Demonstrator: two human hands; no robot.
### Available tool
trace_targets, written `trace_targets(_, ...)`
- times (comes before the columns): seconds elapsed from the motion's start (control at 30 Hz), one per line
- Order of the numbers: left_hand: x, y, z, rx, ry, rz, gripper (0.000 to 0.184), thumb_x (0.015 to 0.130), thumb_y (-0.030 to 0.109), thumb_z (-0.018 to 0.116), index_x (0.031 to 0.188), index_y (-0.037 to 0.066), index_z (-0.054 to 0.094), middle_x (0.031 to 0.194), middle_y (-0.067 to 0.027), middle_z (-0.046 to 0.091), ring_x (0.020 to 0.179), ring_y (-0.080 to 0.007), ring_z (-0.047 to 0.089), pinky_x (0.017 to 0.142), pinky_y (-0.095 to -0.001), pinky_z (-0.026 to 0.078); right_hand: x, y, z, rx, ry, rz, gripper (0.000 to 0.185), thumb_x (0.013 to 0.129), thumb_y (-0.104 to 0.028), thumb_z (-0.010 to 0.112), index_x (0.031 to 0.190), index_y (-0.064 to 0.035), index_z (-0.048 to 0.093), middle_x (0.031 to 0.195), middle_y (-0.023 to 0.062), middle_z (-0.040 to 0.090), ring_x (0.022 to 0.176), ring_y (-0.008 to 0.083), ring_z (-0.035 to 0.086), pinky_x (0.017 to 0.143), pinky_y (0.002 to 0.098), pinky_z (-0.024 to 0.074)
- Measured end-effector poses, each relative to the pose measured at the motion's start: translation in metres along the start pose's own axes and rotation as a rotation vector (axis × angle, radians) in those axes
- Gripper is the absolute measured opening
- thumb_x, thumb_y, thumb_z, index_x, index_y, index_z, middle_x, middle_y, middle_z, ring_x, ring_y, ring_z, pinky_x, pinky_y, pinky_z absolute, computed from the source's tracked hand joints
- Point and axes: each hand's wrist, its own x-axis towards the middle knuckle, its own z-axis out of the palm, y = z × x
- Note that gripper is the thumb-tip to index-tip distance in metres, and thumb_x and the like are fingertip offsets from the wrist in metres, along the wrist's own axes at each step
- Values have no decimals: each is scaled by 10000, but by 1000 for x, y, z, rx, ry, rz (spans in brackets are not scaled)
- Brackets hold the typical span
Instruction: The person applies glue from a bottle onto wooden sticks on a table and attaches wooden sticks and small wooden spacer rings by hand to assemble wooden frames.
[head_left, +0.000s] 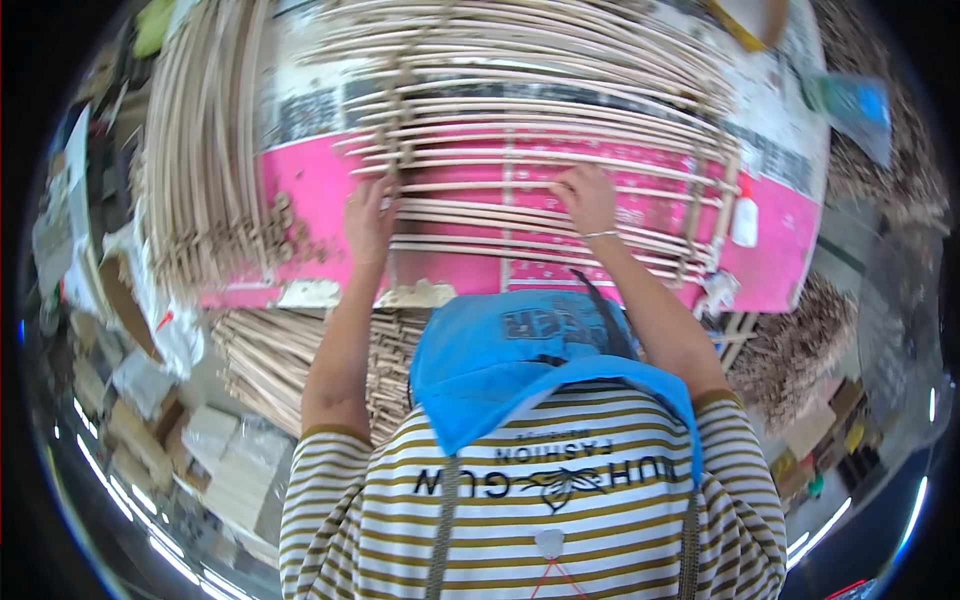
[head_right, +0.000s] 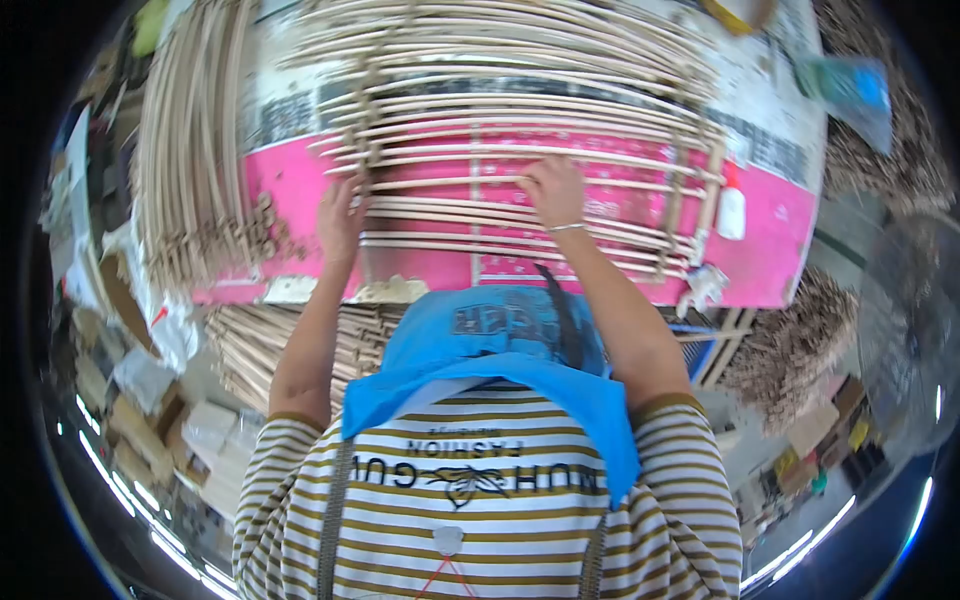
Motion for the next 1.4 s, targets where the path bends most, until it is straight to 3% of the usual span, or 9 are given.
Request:
trace_targets(0.27,-1,0,0,93,-64,-84,413,826,205,752,1221,232,633,1003,-49,598,975,-289,613,871,-421,476,-1,-9,-9,-40,-39,54,158,851,-313,738,899,-162,734,937,9,634,984,251,577,831,436,418)
trace_targets(0.5,2,-8,0,-58,-16,7,393,840,126,736,1222,172,655,1056,-98,634,988,-336,624,837,-458,498,-8,5,6,60,12,75,147,816,-308,752,826,-164,724,909,24,635,970,264,586,835,460,443)
trace_targets(0.57,4,-2,-2,27,-2,24,388,840,104,739,1214,172,660,1026,-86,634,994,-334,625,818,-453,491,-9,1,2,40,35,91,137,819,-306,749,834,-174,717,939,24,625,999,266,576,859,458,441)
trace_targets(0.7,7,6,-11,112,-93,-11,386,853,138,731,1230,172,654,1054,-76,655,1001,-315,628,862,-435,490,-10,-6,2,34,54,119,131,831,-313,742,864,-189,715,971,22,602,1046,266,556,896,456,428)
trace_targets(1.03,7,4,-9,161,-48,46,343,863,184,727,1197,197,653,987,-76,609,923,-318,616,781,-444,469,-13,-4,4,38,69,146,142,815,-308,756,869,-180,730,967,10,600,1037,240,543,893,443,398)
trace_targets(1.3,7,3,-14,204,-63,41,357,867,189,743,1211,198,647,1015,-66,623,941,-306,621,792,-431,471,-12,-7,2,13,36,159,152,836,-328,736,881,-183,739,956,9,595,1036,237,537,903,441,404)
trace_targets(1.4,6,22,-31,90,-7,25,365,884,205,739,1233,160,643,932,-72,607,892,-292,612,785,-430,466,-14,-11,-3,5,64,80,158,845,-325,727,906,-179,728,953,15,594,1023,244,540,895,433,422)
